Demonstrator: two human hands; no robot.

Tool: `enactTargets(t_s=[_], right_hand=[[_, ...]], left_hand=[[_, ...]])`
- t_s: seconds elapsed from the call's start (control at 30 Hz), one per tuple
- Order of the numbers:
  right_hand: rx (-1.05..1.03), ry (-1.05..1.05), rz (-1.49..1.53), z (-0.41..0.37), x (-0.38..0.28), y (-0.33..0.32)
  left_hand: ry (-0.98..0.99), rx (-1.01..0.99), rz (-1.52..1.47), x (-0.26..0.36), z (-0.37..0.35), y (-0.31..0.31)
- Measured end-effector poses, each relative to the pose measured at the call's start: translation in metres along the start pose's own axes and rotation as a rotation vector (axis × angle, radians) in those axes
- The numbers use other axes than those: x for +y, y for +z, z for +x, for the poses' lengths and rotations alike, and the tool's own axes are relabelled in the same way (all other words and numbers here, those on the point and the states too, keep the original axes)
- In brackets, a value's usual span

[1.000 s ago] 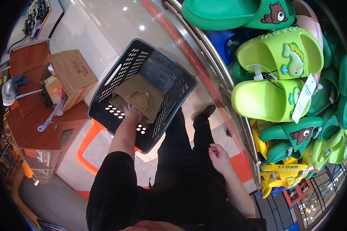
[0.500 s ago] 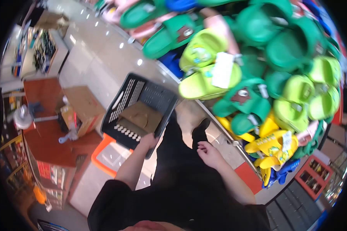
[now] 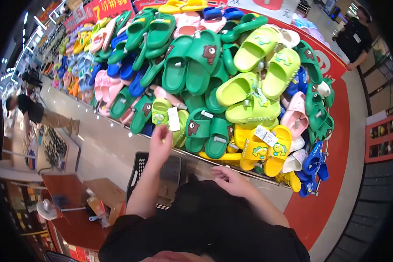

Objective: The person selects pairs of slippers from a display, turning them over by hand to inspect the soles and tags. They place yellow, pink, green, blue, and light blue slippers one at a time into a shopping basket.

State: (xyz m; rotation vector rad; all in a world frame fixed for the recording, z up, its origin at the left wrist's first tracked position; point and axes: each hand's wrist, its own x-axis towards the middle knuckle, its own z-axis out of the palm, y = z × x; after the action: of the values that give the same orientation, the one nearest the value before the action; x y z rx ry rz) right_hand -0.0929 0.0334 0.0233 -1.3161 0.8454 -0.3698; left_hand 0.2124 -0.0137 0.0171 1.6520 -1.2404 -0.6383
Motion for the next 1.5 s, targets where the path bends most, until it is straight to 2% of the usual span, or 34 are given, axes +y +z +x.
enactTargets(t_s=[0.03, 0.1, 0.17, 0.2, 0.27, 0.33, 0.4, 0.47, 0.5, 0.57, 0.63, 0.7, 0.77, 0.8, 0.83, 0.87, 0.9, 0.97, 1.0, 1.07, 1.13, 1.17, 1.23, 1.37, 1.43, 1.5], right_hand=[[0.024, -0.007, 0.020, -0.007, -0.001, -0.001], [0.059, -0.053, 0.031, -0.012, -0.002, -0.005], [0.121, -0.042, 0.068, -0.021, 0.001, -0.005], [0.122, -0.053, 0.084, -0.022, 0.004, -0.005], [0.143, -0.069, 0.087, -0.025, 0.002, -0.005], [0.171, -0.082, 0.094, -0.030, 0.002, -0.006], [0.169, -0.111, 0.130, -0.031, 0.008, -0.007], [0.184, -0.135, 0.131, -0.031, 0.006, -0.011], [0.182, -0.156, 0.132, -0.030, 0.004, -0.014], [0.193, -0.190, 0.146, -0.028, 0.002, -0.022], [0.217, -0.219, 0.162, -0.029, -0.006, -0.028], [0.344, -0.436, 0.301, -0.026, -0.021, -0.034], [0.390, -0.439, 0.305, -0.024, -0.026, -0.046], [0.371, -0.540, 0.521, -0.020, -0.028, -0.049], [0.345, -0.638, 0.740, -0.019, -0.034, -0.050], [0.313, -0.609, 0.712, -0.024, -0.046, -0.052], [0.346, -0.697, 0.731, -0.029, -0.064, -0.045], [0.324, -0.702, 0.685, -0.032, -0.038, -0.051], [0.405, -0.720, 0.628, -0.044, -0.059, -0.046], [0.367, -0.720, 0.634, -0.047, -0.058, -0.050], [0.328, -0.713, 0.641, -0.050, -0.059, -0.052], [0.329, -0.638, 0.713, -0.051, -0.064, -0.052], [0.322, -0.559, 0.785, -0.049, -0.065, -0.049], [0.355, -0.490, 0.815, -0.038, -0.062, -0.037], [0.387, -0.526, 0.653, -0.034, -0.056, -0.036], [0.413, -0.480, 0.577, -0.033, -0.057, -0.036]], left_hand=[[0.090, 0.024, 0.080, 0.009, 0.024, 0.001], [0.320, 0.355, 0.189, 0.018, 0.082, 0.011], [0.108, 0.246, 0.185, 0.023, 0.154, 0.024], [0.114, 0.237, 0.185, 0.024, 0.167, 0.026], [-0.091, 0.171, 0.325, 0.030, 0.192, 0.033], [-0.176, 0.056, 0.127, 0.038, 0.201, 0.032], [-0.200, -0.044, 0.067, 0.053, 0.194, 0.038], [-0.180, -0.053, -0.416, 0.061, 0.180, 0.048], [-0.170, -0.070, -0.419, 0.068, 0.171, 0.050], [-0.065, -0.013, -0.686, 0.092, 0.148, 0.045], [0.038, 0.019, -0.694, 0.122, 0.112, 0.038], [0.068, -0.007, -0.753, 0.152, 0.071, 0.029], [0.010, -0.124, -0.847, 0.173, 0.033, 0.019], [0.016, -0.138, -0.850, 0.179, 0.018, 0.017], [-0.039, -0.260, -0.933, 0.183, 0.001, 0.016], [-0.098, -0.377, -1.013, 0.184, -0.015, 0.016], [-0.108, -0.414, -1.007, 0.185, -0.030, 0.020], [-0.117, -0.506, -1.021, 0.175, -0.057, 0.031], [-0.105, -0.503, -0.996, 0.169, -0.068, 0.037], [-0.098, -0.499, -0.971, 0.157, -0.073, 0.043], [-0.272, -0.707, -1.248, 0.141, -0.068, 0.043], [-0.276, -0.699, -1.249, 0.131, -0.067, 0.039], [-0.518, -0.724, -1.123, 0.110, -0.061, 0.029], [-0.513, -0.672, -1.000, 0.121, -0.054, 0.028], [-0.509, -0.659, -1.037, 0.120, -0.054, 0.029], [-0.383, -0.579, -0.930, 0.113, -0.057, 0.030]])
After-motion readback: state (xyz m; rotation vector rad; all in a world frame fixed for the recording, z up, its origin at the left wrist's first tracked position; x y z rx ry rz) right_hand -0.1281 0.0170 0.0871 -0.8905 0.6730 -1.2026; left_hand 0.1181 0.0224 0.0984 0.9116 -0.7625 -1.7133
